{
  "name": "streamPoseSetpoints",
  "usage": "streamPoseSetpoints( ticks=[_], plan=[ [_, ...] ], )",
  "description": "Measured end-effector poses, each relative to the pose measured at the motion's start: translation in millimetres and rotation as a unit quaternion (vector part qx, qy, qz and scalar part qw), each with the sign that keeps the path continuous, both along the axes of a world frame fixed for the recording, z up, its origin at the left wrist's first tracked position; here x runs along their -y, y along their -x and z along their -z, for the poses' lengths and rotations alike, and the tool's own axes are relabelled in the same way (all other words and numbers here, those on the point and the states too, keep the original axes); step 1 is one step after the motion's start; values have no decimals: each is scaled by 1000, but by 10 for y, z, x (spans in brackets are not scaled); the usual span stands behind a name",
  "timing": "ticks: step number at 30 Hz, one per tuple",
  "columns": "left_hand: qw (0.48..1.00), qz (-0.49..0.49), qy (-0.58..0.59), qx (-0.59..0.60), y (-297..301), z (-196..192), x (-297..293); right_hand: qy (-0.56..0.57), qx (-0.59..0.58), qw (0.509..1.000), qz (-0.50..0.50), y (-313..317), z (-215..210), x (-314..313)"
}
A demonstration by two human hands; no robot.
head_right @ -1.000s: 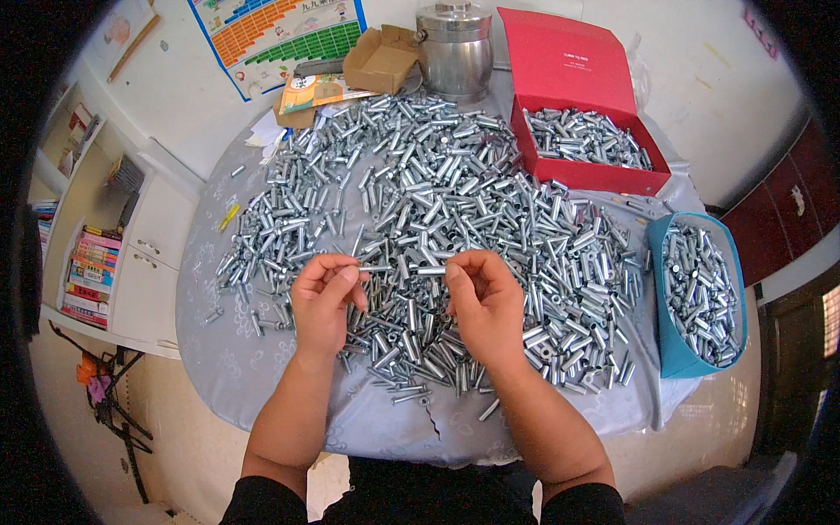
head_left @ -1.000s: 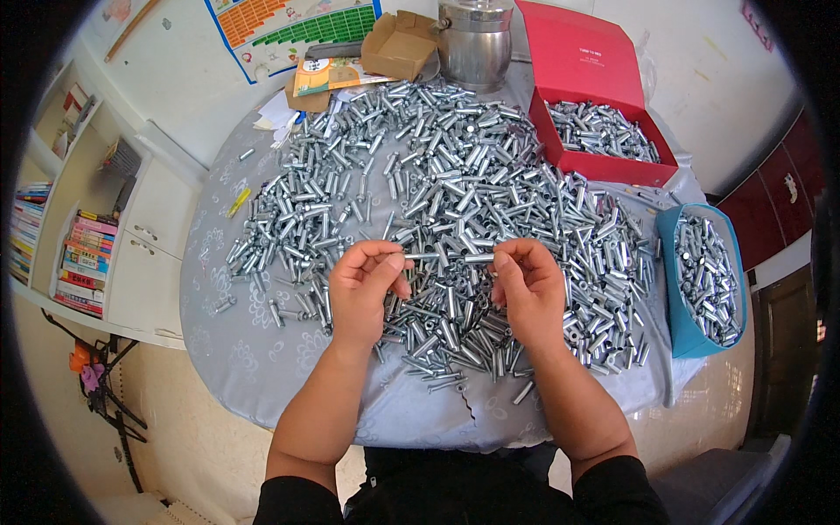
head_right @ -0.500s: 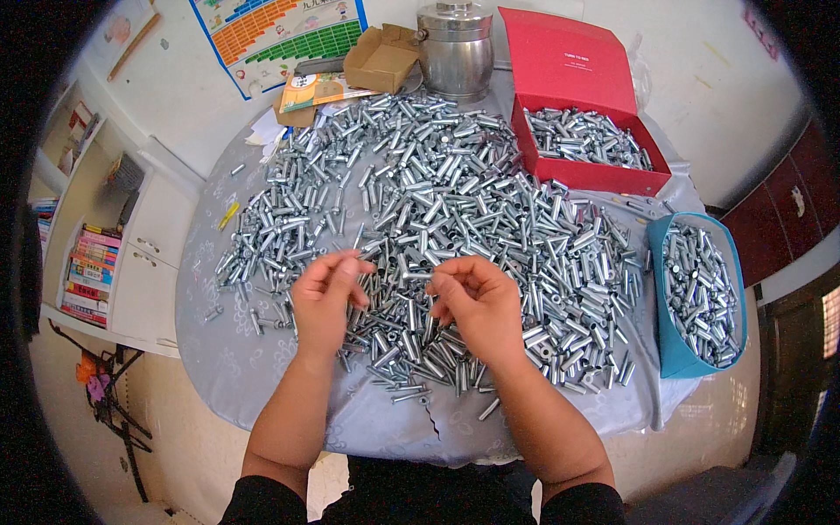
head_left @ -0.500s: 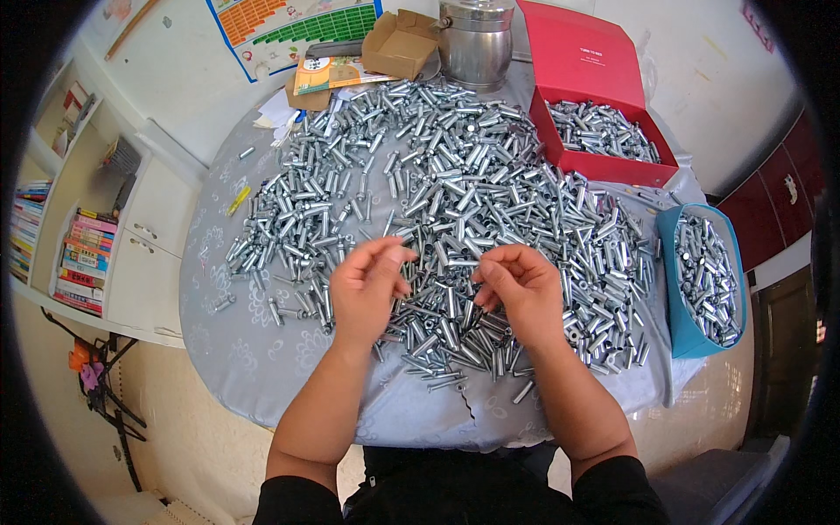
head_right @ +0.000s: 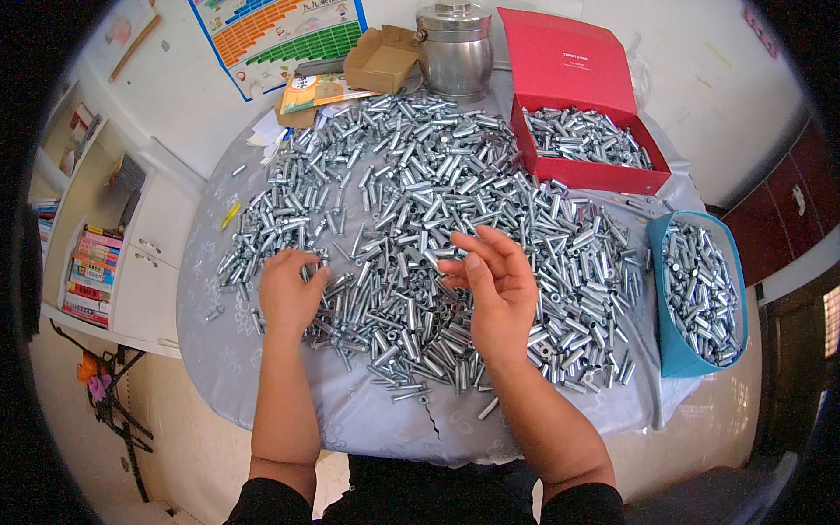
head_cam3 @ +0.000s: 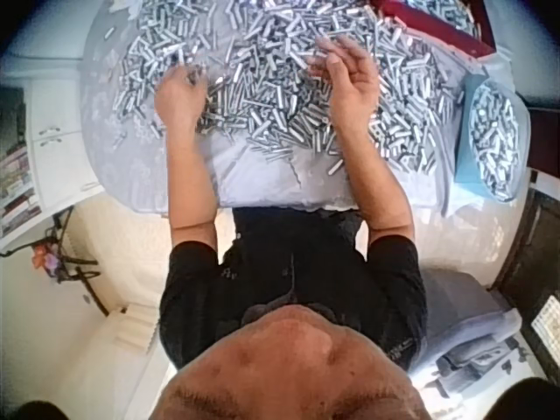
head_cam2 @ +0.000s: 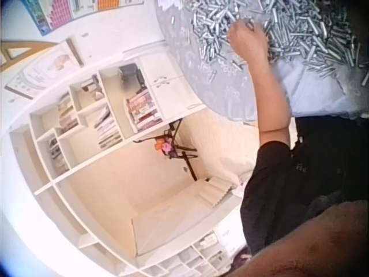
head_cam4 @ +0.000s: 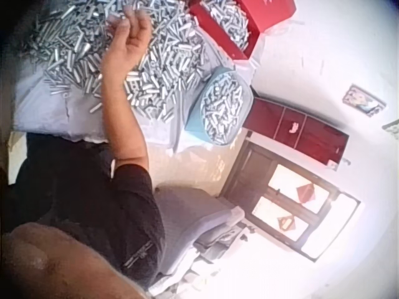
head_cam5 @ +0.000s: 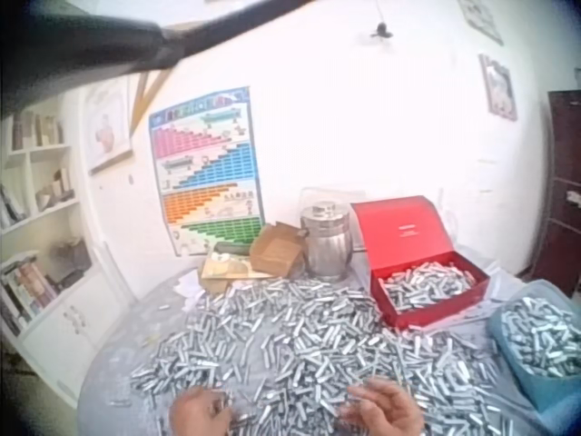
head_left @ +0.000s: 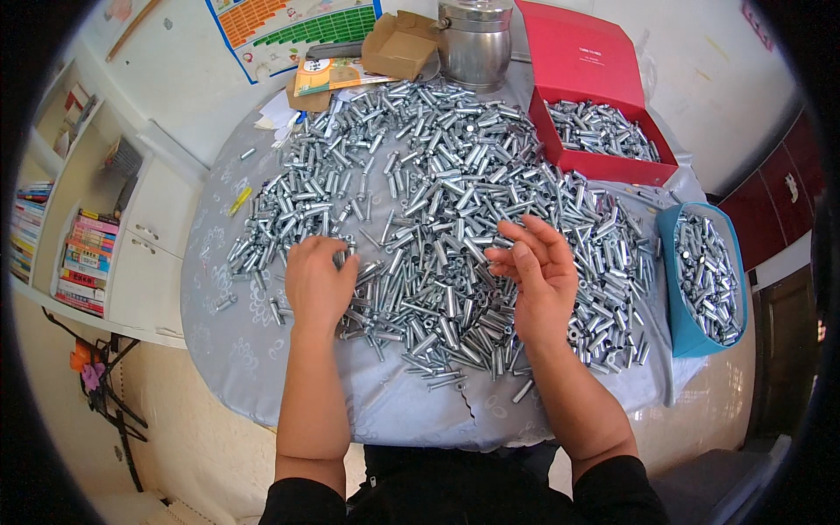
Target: The person sits at a table covered with a large pile of small silver metal parts. They repeatedly pick up two separate pieces, a cylindrical tube and a smaller component, and fit them together by hand. The assembled units are placed back onto the table among the loose parts.
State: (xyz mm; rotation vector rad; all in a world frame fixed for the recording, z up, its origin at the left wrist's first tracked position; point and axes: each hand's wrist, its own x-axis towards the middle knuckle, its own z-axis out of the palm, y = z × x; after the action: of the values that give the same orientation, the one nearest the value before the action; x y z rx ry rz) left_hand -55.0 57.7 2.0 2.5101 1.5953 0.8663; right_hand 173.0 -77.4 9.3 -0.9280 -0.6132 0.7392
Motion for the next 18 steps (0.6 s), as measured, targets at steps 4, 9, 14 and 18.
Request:
streamPoseSetpoints(
  ticks=[4,9,14,18],
  plan=[
    [995,60,74,3,-9,-94,44,31,-14,999,-6,-2,18,-2],
    [989,111,91,-42,-71,-93,73,47,-14,999,-10,-5,26,-2],
    [986,143,78,-28,-111,-86,90,60,-10,998,-29,3,19,10],
    [968,198,56,143,-339,-47,216,73,16,995,-67,25,17,43]
  ],
)
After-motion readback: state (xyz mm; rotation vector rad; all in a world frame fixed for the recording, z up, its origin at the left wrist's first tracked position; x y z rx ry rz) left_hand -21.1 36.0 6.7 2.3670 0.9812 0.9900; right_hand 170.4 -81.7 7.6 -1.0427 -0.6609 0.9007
